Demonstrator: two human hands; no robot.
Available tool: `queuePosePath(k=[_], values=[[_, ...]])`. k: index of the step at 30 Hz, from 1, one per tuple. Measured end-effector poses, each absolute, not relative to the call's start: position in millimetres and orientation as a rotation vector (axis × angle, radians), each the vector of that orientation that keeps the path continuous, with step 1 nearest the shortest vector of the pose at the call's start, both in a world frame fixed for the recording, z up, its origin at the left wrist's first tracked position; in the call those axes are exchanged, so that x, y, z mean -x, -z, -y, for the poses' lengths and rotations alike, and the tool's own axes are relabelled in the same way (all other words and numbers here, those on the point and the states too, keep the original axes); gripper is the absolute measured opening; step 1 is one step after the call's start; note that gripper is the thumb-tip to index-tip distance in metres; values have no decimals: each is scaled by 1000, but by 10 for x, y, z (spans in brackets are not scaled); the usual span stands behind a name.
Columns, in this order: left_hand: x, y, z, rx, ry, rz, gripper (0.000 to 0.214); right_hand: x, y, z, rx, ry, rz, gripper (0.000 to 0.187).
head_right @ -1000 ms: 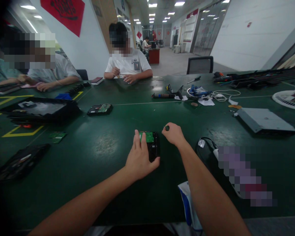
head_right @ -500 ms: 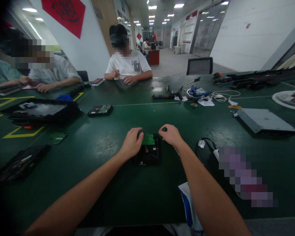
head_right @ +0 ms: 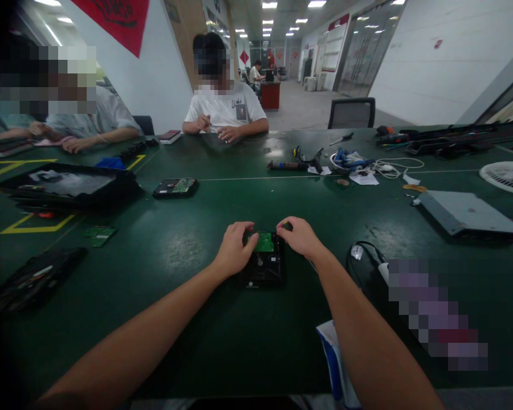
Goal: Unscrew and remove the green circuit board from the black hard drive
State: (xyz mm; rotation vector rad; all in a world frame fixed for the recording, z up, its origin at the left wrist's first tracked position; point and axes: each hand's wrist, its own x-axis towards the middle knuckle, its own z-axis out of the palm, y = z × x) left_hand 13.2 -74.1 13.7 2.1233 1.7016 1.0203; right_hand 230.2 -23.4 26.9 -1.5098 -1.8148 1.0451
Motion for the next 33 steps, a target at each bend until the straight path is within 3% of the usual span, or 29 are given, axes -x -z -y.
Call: queuePosePath(k=[4, 12, 16, 24, 33], values=[[-134, -113, 748, -2095, -1199, -1677, 12, -2274, -259, 234, 1527, -906, 1910, 22], [30, -48, 586, -1890, -1208, -1667, 34, -2297, -218, 198, 1483, -784, 1919, 19], [161, -50, 546, -1850, -1112, -1443, 14, -2292, -225, 212, 1470, -804, 1936, 19], [224, -121, 648, -2172, -947, -1295, 41, -2238, -233, 206, 1336, -666, 2073, 9], [268, -174, 609, -2265, -845, -1179, 44, -2195, -148, 213, 1291, -707, 2119, 10]])
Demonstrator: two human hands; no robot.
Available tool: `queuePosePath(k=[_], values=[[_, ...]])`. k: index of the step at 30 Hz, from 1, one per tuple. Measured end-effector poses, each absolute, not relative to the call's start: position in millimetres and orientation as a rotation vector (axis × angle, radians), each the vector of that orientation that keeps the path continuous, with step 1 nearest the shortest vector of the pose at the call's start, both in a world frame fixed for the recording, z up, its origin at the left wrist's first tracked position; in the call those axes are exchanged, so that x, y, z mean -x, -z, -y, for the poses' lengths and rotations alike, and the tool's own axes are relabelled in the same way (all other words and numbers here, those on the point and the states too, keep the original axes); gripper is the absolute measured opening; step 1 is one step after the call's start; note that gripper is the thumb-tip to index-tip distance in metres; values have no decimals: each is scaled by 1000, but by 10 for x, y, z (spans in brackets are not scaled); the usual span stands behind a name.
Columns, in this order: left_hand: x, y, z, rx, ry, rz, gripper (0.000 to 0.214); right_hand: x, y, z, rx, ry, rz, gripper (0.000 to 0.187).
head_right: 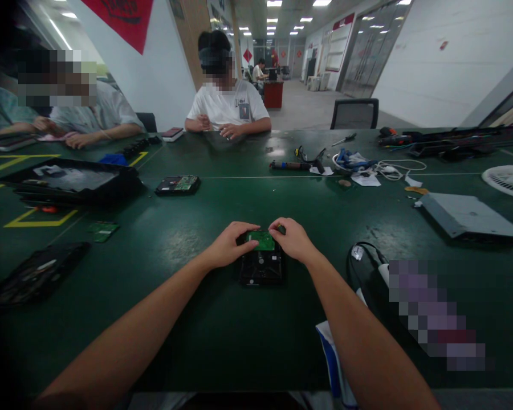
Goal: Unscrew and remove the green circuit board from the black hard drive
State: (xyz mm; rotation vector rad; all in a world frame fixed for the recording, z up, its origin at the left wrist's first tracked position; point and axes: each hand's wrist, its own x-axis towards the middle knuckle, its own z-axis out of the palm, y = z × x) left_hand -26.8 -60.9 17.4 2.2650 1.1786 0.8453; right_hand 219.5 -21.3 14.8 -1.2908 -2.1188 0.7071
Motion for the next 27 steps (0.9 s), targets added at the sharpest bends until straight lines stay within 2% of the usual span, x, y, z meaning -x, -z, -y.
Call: queuePosePath(k=[5, 14, 27], values=[[263, -186, 602, -2300, -820, -1164, 38, -2174, -188, 231, 1291, -837, 2055, 11], [266, -189, 607, -2282, -790, -1189, 40, -2180, -204, 224, 1227, -918, 2062, 10], [252, -206, 623, -2243, -752, -1246, 48, -2169, -275, 226, 1274, -656, 2186, 9]])
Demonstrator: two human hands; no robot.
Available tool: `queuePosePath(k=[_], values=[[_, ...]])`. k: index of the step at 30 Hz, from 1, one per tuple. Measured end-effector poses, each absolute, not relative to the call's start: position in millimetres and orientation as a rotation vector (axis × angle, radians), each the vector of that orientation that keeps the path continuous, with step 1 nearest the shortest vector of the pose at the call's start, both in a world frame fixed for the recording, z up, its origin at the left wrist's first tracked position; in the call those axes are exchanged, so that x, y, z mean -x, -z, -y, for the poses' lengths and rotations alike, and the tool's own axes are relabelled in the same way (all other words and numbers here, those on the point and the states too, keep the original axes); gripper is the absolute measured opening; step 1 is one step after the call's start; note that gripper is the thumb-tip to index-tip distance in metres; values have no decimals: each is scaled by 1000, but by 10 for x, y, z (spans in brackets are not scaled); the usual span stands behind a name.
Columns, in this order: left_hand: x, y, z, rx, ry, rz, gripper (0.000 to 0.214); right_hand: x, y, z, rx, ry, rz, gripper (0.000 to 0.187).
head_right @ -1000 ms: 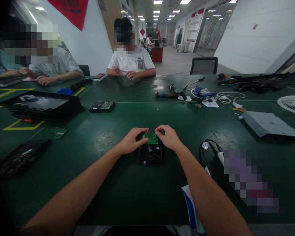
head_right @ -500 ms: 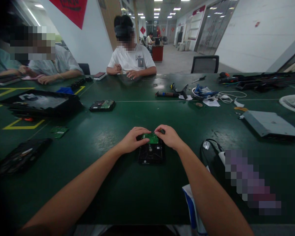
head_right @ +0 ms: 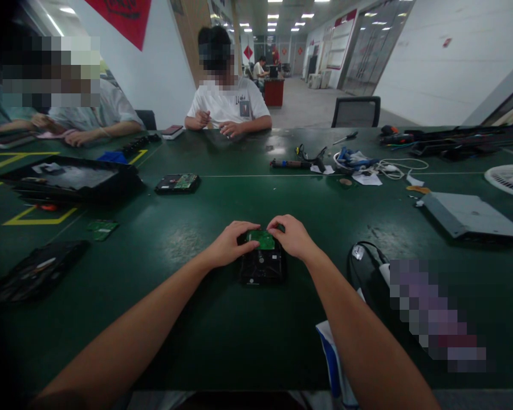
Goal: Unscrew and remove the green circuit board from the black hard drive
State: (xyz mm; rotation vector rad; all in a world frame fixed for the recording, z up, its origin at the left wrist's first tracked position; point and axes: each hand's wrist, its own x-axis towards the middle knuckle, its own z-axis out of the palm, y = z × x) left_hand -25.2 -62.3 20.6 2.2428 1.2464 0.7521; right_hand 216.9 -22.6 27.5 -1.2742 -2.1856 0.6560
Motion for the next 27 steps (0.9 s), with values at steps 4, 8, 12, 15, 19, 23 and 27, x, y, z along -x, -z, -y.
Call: queuePosePath(k=[4, 8, 12, 15, 19, 23, 27], values=[[243, -220, 630, -2241, -760, -1249, 47, -2137, -317, 223, 1280, -599, 2225, 9], [242, -216, 626, -2251, -780, -1226, 44, -2120, -298, 227, 1256, -583, 2259, 10], [245, -194, 613, -2251, -794, -1219, 43, -2120, -281, 234, 1253, -564, 2263, 10], [244, -184, 610, -2247, -795, -1220, 42, -2123, -280, 235, 1266, -564, 2264, 8], [236, -198, 617, -2230, -796, -1226, 41, -2128, -278, 237, 1276, -561, 2268, 7], [228, -227, 625, -2227, -804, -1218, 39, -2133, -275, 245, 1286, -573, 2266, 6], [230, -232, 625, -2228, -789, -1213, 38, -2137, -274, 253, 1279, -575, 2269, 6]])
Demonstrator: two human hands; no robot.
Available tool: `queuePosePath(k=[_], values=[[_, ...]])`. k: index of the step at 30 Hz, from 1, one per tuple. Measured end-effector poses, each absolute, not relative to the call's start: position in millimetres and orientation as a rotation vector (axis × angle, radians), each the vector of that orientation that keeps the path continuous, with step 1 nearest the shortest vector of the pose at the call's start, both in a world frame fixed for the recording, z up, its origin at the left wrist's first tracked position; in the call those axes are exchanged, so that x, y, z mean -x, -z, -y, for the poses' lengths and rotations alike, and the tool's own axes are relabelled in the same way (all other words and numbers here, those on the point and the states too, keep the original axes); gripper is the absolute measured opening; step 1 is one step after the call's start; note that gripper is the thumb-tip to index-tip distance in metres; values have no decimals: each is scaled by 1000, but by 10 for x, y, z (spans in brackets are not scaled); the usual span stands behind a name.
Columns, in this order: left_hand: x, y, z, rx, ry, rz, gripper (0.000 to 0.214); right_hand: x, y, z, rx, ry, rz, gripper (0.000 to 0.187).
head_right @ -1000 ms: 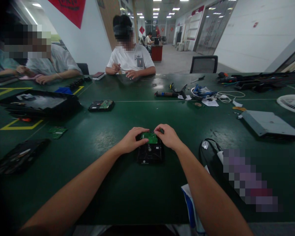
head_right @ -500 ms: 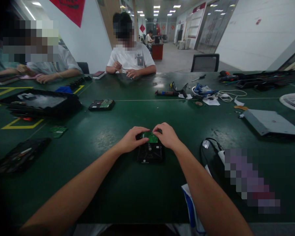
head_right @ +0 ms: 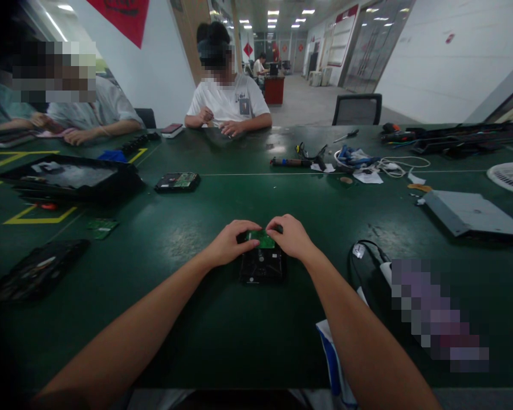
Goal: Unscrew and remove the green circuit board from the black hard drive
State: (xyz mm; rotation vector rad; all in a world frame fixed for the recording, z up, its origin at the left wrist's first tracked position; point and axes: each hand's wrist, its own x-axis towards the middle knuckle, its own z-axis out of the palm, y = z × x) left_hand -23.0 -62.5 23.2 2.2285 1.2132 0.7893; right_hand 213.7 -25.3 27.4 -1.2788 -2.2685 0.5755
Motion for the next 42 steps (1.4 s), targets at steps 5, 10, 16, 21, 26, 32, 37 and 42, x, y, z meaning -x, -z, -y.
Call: queuePosePath(k=[5, 10, 16, 21, 26, 32, 37, 42], values=[[236, -213, 619, -2236, -795, -1201, 37, -2139, -267, 258, 1301, -587, 2250, 5], [239, -181, 602, -2247, -806, -1192, 35, -2131, -277, 277, 1302, -610, 2232, 3], [240, -176, 600, -2237, -788, -1206, 36, -2130, -295, 293, 1318, -634, 2213, 3], [246, -184, 607, -2234, -796, -1213, 36, -2150, -259, 275, 1291, -655, 2210, 6], [247, -174, 600, -2238, -791, -1205, 36, -2158, -247, 270, 1284, -667, 2192, 7], [239, -197, 604, -2243, -779, -1205, 36, -2160, -245, 262, 1278, -657, 2209, 6], [240, -222, 617, -2244, -773, -1211, 35, -2141, -250, 274, 1317, -631, 2184, 9], [246, -183, 598, -2242, -761, -1220, 35, -2193, -314, 272, 1407, -619, 2035, 19]])
